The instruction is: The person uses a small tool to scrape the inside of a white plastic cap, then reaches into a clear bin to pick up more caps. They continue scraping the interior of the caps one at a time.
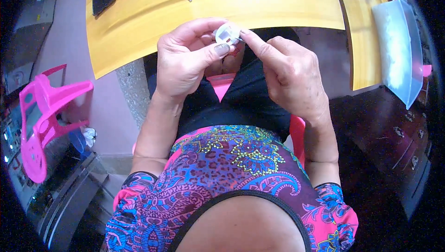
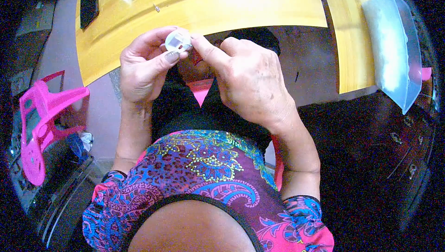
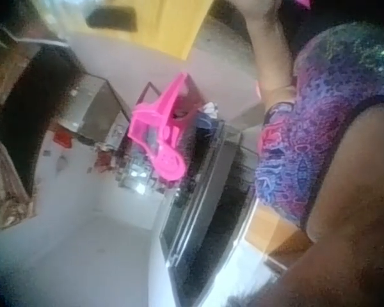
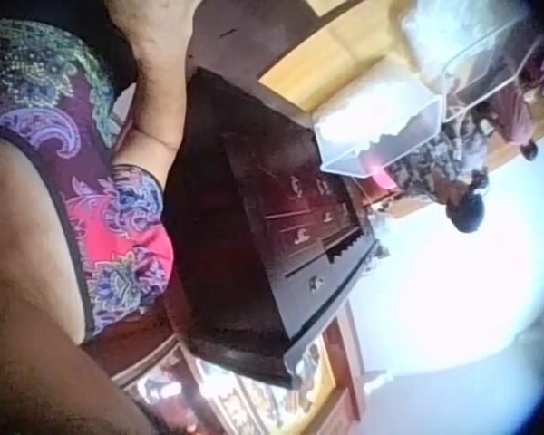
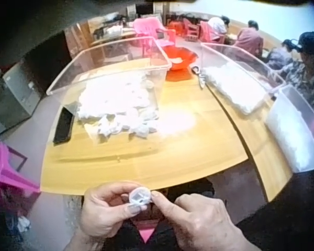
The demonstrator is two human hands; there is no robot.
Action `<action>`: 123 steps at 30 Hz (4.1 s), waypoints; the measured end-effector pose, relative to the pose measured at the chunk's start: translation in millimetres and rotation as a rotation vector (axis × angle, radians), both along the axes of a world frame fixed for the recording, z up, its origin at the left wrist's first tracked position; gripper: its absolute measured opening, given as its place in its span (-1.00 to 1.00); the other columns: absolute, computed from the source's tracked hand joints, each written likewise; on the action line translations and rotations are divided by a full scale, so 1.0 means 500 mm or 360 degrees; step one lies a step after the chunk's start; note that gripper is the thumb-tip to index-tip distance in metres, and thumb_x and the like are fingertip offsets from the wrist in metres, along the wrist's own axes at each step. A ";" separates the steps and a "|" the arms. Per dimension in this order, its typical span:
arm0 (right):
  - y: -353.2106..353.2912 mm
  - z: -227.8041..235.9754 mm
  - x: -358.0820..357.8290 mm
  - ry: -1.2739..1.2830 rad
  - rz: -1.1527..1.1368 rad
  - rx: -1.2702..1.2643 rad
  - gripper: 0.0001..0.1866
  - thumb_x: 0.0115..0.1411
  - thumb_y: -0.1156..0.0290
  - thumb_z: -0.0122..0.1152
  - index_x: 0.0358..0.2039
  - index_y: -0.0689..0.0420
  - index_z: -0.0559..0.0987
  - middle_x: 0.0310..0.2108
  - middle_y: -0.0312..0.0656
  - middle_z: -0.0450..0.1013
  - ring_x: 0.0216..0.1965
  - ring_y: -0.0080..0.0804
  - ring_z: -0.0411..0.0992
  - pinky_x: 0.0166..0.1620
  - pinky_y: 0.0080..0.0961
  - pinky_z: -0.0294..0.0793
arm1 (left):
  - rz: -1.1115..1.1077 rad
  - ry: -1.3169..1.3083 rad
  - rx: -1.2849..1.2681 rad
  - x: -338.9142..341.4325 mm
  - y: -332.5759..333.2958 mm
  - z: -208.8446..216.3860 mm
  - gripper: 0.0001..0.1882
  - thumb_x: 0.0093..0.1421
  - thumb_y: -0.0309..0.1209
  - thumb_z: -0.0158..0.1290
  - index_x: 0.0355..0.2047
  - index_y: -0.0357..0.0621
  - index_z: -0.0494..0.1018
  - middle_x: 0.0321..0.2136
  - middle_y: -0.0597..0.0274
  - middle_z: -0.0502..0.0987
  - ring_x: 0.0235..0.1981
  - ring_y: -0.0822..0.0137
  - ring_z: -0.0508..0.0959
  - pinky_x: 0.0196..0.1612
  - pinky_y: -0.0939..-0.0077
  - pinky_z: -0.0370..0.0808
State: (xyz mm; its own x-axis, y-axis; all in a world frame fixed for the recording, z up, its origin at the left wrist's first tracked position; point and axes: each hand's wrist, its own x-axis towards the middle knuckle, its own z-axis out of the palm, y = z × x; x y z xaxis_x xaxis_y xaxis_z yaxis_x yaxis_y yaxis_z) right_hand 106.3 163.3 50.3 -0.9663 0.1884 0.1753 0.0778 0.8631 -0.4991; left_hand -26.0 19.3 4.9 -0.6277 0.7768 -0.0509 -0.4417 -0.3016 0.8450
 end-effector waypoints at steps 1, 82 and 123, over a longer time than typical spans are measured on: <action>-0.001 -0.001 -0.001 0.0015 -0.0011 0.0002 -0.40 -0.07 0.70 0.10 0.04 0.01 0.49 -0.58 -0.14 0.31 -0.57 -0.21 0.36 -0.48 -0.34 0.39 | 0.0005 0.0000 0.0001 0.002 0.001 0.000 -0.63 0.05 -0.72 0.13 -0.09 -0.41 0.44 -0.28 0.01 0.58 -0.30 0.31 0.60 -0.20 0.48 0.58; -0.050 0.014 0.018 -0.0274 -0.0119 0.0764 -0.51 -0.01 0.43 0.07 -0.01 0.27 0.47 -0.48 -0.22 0.31 -0.46 -0.36 0.34 -0.45 -0.48 0.39 | 0.0080 -0.0055 -0.0046 0.047 0.011 -0.023 -0.76 0.17 -0.63 0.05 -0.13 -0.43 0.46 -0.29 0.04 0.57 -0.32 0.36 0.58 -0.18 0.49 0.56; -0.012 0.010 0.019 -0.0390 0.0057 0.0550 -0.56 -0.04 0.43 0.08 -0.11 0.36 0.50 -0.52 -0.20 0.40 -0.47 -0.33 0.43 -0.45 -0.46 0.44 | -0.0165 0.0008 -0.0106 0.028 0.020 -0.067 -0.73 0.18 -0.56 0.06 -0.12 -0.48 0.42 -0.26 -0.08 0.55 -0.32 0.21 0.60 -0.17 0.35 0.59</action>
